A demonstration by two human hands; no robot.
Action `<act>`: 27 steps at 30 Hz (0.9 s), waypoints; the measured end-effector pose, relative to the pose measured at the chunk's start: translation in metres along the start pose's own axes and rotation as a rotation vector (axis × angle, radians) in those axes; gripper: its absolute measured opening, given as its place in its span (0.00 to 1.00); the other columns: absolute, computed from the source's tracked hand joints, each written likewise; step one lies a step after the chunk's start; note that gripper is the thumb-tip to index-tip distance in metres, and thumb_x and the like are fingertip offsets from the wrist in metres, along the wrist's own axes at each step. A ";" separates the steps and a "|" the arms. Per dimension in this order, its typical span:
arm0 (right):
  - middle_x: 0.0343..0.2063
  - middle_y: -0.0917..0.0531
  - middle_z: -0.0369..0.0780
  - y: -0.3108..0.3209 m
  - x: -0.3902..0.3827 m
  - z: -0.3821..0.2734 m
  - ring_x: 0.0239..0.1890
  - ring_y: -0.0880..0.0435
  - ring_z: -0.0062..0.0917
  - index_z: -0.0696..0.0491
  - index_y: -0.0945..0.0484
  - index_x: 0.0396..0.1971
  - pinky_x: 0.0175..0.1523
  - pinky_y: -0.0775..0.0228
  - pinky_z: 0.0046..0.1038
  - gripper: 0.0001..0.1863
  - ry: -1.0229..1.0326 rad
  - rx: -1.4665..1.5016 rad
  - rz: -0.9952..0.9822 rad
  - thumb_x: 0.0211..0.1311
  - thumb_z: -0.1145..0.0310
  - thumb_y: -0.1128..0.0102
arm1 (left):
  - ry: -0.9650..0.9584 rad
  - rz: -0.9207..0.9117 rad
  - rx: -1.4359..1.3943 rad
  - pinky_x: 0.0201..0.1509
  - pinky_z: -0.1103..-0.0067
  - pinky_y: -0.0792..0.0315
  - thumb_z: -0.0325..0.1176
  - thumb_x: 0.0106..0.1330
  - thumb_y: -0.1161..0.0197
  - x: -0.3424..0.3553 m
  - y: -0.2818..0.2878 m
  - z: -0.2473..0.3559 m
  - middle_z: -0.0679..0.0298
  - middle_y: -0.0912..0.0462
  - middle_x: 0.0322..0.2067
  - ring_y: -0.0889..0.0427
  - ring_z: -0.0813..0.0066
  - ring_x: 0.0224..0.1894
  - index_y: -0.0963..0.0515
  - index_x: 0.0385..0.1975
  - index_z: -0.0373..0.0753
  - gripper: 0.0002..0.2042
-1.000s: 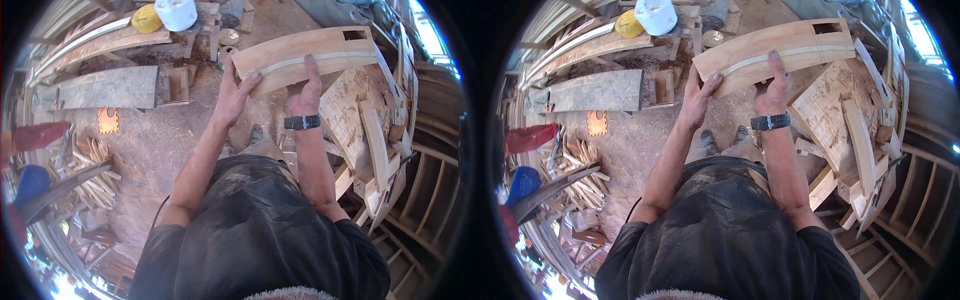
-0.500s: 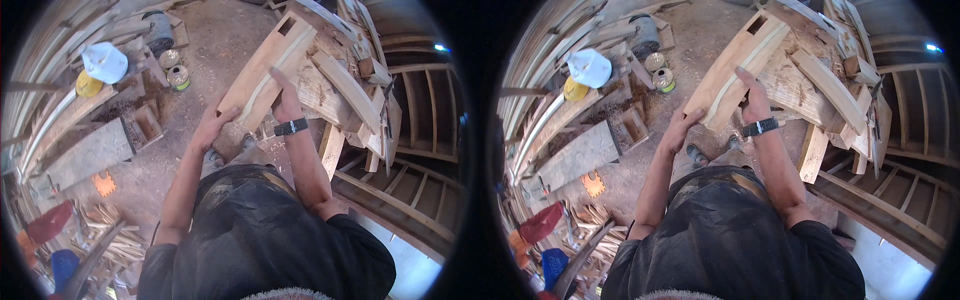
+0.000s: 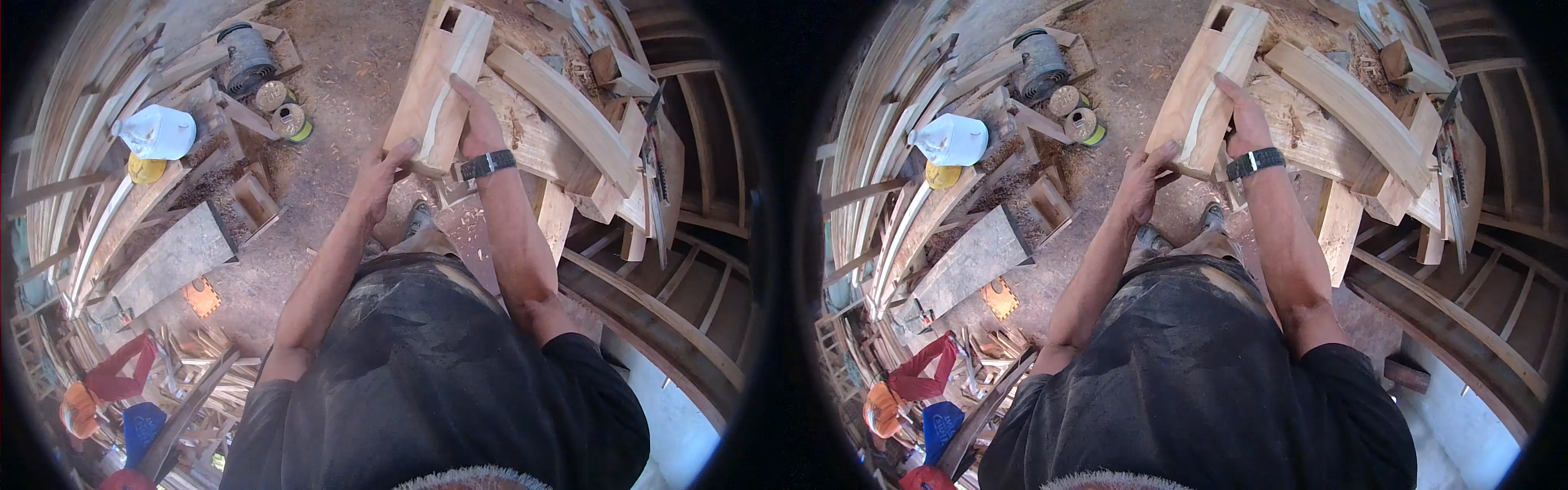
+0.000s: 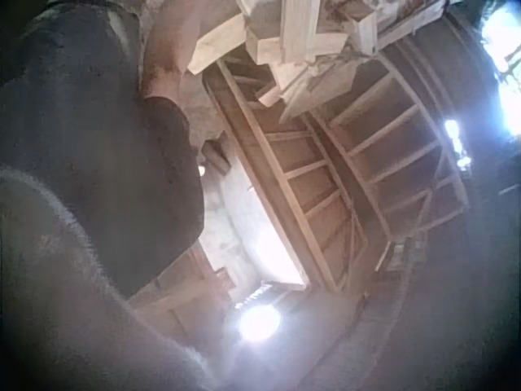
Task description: The person fits together wooden frame pieces by hand, checking the alignment of the mortise and tenon joints and marking a piece with a pencil.
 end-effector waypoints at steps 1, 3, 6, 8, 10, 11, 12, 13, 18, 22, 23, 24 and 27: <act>0.53 0.16 0.45 0.007 0.002 -0.002 0.55 0.16 0.33 0.59 0.26 0.59 0.60 0.24 0.36 0.29 -0.011 0.011 -0.003 0.64 0.58 0.31 | 0.002 0.007 -0.010 0.57 0.71 0.26 0.50 0.68 0.32 0.002 -0.004 -0.003 0.64 0.16 0.47 0.19 0.74 0.49 0.22 0.56 0.37 0.25; 0.52 0.16 0.44 0.017 -0.002 -0.007 0.53 0.16 0.33 0.60 0.26 0.60 0.59 0.24 0.35 0.29 0.009 -0.066 0.059 0.66 0.57 0.33 | -0.004 0.031 -0.020 0.57 0.71 0.25 0.49 0.69 0.33 0.002 -0.012 -0.005 0.64 0.17 0.48 0.19 0.73 0.50 0.23 0.57 0.37 0.25; 0.47 0.16 0.41 0.030 -0.019 -0.018 0.50 0.18 0.29 0.60 0.24 0.58 0.57 0.26 0.31 0.26 0.065 -0.190 0.094 0.68 0.57 0.36 | -0.034 0.084 -0.030 0.56 0.71 0.25 0.47 0.71 0.35 0.004 -0.017 -0.008 0.63 0.17 0.49 0.19 0.73 0.50 0.25 0.59 0.37 0.24; 0.51 0.17 0.42 0.036 -0.030 -0.032 0.53 0.19 0.28 0.59 0.24 0.59 0.58 0.27 0.31 0.26 0.102 -0.214 0.021 0.68 0.58 0.36 | -0.055 0.105 -0.027 0.56 0.71 0.25 0.46 0.71 0.36 0.006 -0.016 -0.014 0.63 0.17 0.49 0.19 0.73 0.50 0.25 0.60 0.37 0.24; 0.56 0.19 0.43 0.046 -0.044 -0.062 0.59 0.21 0.29 0.58 0.25 0.63 0.63 0.30 0.33 0.30 0.117 -0.301 0.104 0.67 0.57 0.34 | -0.062 0.091 -0.089 0.57 0.72 0.23 0.41 0.72 0.36 0.007 -0.010 -0.023 0.59 0.19 0.57 0.19 0.71 0.55 0.33 0.70 0.37 0.30; 0.60 0.21 0.45 0.061 -0.044 -0.093 0.62 0.22 0.33 0.60 0.29 0.66 0.65 0.31 0.35 0.37 0.269 -0.507 0.086 0.64 0.55 0.31 | -0.074 0.081 -0.082 0.59 0.72 0.23 0.40 0.73 0.37 0.007 -0.010 -0.025 0.58 0.21 0.58 0.19 0.70 0.57 0.34 0.71 0.37 0.30; 0.64 0.24 0.48 0.075 -0.042 -0.120 0.64 0.24 0.37 0.63 0.33 0.69 0.67 0.33 0.37 0.44 0.416 -0.712 0.061 0.60 0.53 0.27 | -0.075 0.077 -0.080 0.59 0.72 0.23 0.40 0.73 0.37 0.007 -0.012 -0.027 0.58 0.21 0.58 0.19 0.70 0.57 0.34 0.71 0.37 0.30; 0.64 0.24 0.48 0.098 -0.036 -0.141 0.64 0.24 0.37 0.63 0.33 0.69 0.67 0.33 0.37 0.44 0.422 -0.712 0.066 0.60 0.53 0.27 | -0.071 0.090 -0.075 0.58 0.72 0.24 0.42 0.73 0.38 0.007 -0.013 -0.028 0.60 0.20 0.56 0.19 0.71 0.55 0.32 0.68 0.37 0.27; 0.73 0.38 0.51 0.129 -0.038 -0.204 0.76 0.41 0.49 0.43 0.43 0.77 0.71 0.47 0.66 0.63 0.617 -2.200 0.388 0.39 0.41 0.19 | -0.069 0.116 -0.034 0.57 0.71 0.25 0.44 0.74 0.38 0.006 -0.022 -0.029 0.62 0.20 0.56 0.20 0.72 0.55 0.33 0.69 0.39 0.28; 0.73 0.38 0.50 0.166 -0.020 -0.216 0.77 0.43 0.49 0.37 0.47 0.78 0.71 0.48 0.67 0.66 0.497 -2.280 0.310 0.36 0.40 0.19 | -0.072 0.095 -0.017 0.58 0.72 0.26 0.46 0.74 0.38 0.006 -0.033 -0.028 0.62 0.22 0.59 0.22 0.72 0.57 0.36 0.72 0.41 0.31; 0.73 0.38 0.50 0.170 -0.016 -0.219 0.77 0.43 0.49 0.37 0.47 0.78 0.71 0.48 0.67 0.66 0.498 -2.279 0.310 0.36 0.40 0.19 | -0.083 0.079 0.008 0.58 0.73 0.26 0.46 0.74 0.38 0.006 -0.036 -0.025 0.63 0.23 0.59 0.22 0.72 0.58 0.36 0.72 0.41 0.31; 0.72 0.36 0.49 0.174 -0.012 -0.218 0.75 0.40 0.49 0.37 0.46 0.78 0.71 0.45 0.63 0.65 0.502 -2.234 0.262 0.36 0.42 0.19 | -0.083 0.078 0.010 0.58 0.73 0.26 0.46 0.74 0.38 0.007 -0.036 -0.027 0.63 0.23 0.59 0.22 0.72 0.58 0.36 0.72 0.41 0.31; 0.69 0.32 0.49 0.175 -0.012 -0.216 0.70 0.34 0.48 0.37 0.44 0.77 0.70 0.41 0.55 0.63 0.547 -2.226 0.246 0.36 0.46 0.19 | -0.039 0.105 -0.020 0.59 0.73 0.27 0.47 0.73 0.38 0.009 -0.030 -0.033 0.63 0.23 0.60 0.22 0.71 0.58 0.37 0.73 0.42 0.32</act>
Point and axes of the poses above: each hand's wrist, its own x-axis towards the middle knuckle, its own y-axis out of the back of the hand, z = x × y, the point moved 8 cm from there along x, towards the middle knuckle
